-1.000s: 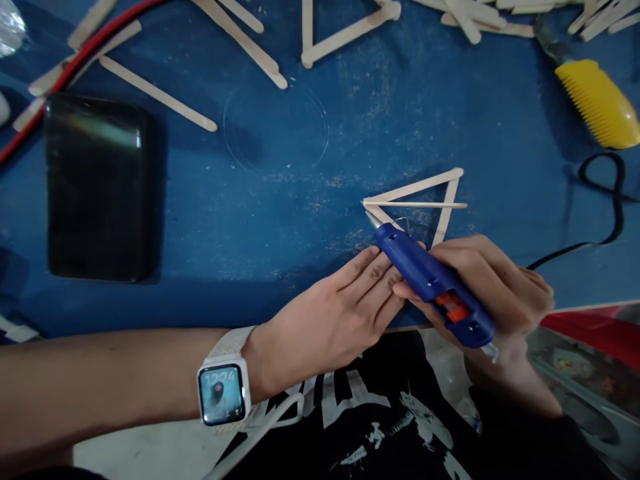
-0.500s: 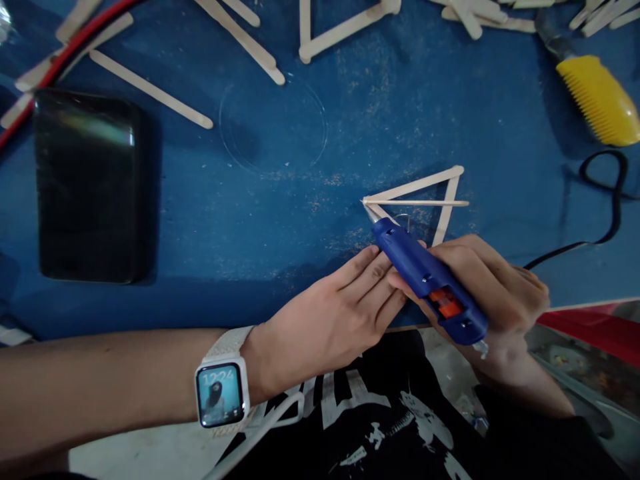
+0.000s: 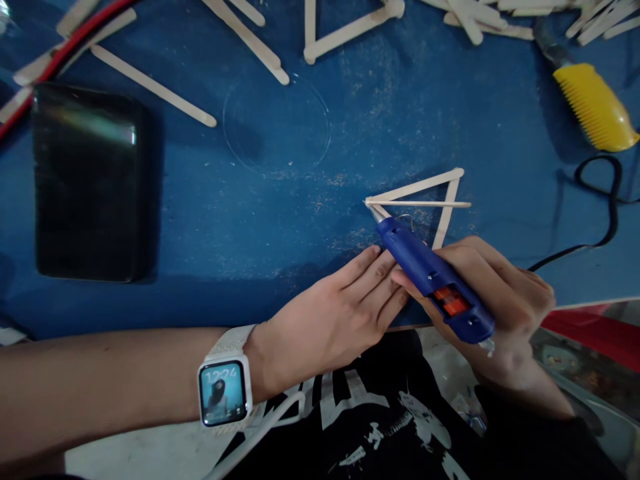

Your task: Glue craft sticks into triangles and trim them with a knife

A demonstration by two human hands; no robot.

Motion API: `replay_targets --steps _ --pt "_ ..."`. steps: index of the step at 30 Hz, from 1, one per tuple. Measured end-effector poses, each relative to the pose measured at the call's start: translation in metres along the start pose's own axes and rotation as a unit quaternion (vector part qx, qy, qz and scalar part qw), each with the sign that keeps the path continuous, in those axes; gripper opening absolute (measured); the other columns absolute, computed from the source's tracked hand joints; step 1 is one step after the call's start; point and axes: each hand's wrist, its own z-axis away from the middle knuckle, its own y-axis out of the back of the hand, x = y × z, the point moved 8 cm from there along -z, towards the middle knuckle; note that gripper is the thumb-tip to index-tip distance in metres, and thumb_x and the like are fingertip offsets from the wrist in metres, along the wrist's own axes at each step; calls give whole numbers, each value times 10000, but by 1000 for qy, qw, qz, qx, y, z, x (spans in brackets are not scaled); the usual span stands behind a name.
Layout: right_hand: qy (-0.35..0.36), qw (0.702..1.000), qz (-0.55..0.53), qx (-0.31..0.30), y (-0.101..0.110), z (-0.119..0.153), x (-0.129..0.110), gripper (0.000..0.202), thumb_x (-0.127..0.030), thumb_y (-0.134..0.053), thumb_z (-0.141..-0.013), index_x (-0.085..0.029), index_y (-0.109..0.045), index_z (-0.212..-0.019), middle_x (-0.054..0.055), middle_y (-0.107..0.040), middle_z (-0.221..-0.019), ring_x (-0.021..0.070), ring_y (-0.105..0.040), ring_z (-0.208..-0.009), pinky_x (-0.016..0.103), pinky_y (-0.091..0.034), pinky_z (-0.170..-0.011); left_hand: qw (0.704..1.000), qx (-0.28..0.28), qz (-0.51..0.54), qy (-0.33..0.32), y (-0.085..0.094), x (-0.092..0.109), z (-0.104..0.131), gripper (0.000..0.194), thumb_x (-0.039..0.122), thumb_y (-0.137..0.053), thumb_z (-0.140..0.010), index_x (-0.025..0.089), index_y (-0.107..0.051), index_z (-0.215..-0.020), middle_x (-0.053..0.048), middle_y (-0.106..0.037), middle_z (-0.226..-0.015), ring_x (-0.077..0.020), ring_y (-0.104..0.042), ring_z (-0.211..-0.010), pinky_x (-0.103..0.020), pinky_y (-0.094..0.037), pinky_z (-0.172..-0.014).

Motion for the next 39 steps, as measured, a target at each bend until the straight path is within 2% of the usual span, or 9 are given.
replay_targets --steps 14,21,28,33,39 --pt "-11 1000 -12 -1 -1 -3 0 182 -221 -881 -1035 -197 -707 -985 -2 -735 -833 119 -636 -631 303 -456 -594 1000 3 6 1 0 0 0 493 262 -577 -1182 -9 -686 -1579 -242 -730 -1649 -368 -670 -1605 -520 -432 -1453" --pt "-6 1000 -3 -7 1 -3 -1 114 -142 -812 -1041 -195 -713 -1025 -17 -687 -822 109 -588 -633 295 -469 -597 1000 10 1 -2 3 -1 -1 476 242 -567 -1180 -11 -700 -1561 -230 -741 -1645 -370 -688 -1598 -514 -473 -1430" --pt "-8 1000 -4 -16 3 -2 -2 113 -159 -817 -1052 -200 -713 -1034 -10 -679 -828 119 -591 -644 301 -469 -603 1000 1 7 -3 0 -1 -1 506 271 -584 -1179 -17 -676 -1585 -250 -701 -1688 -386 -654 -1632 -535 -456 -1446" --pt "-31 999 -1 -32 3 -2 -2 152 -116 -774 -1076 -224 -676 -1032 -6 -691 -842 131 -599 -652 316 -469 -614 1000 -10 16 -2 -3 0 0 512 296 -594 -1181 21 -679 -1604 -226 -664 -1734 -372 -615 -1667 -532 -433 -1466" --pt "-32 999 -1 -34 2 3 1 155 -100 -757 -1065 -232 -676 -1051 6 -721 -877 148 -618 -664 329 -482 -626 1000 1 3 -8 1 0 -1 489 254 -546 -1201 21 -692 -1605 -207 -669 -1738 -366 -616 -1671 -530 -472 -1445"
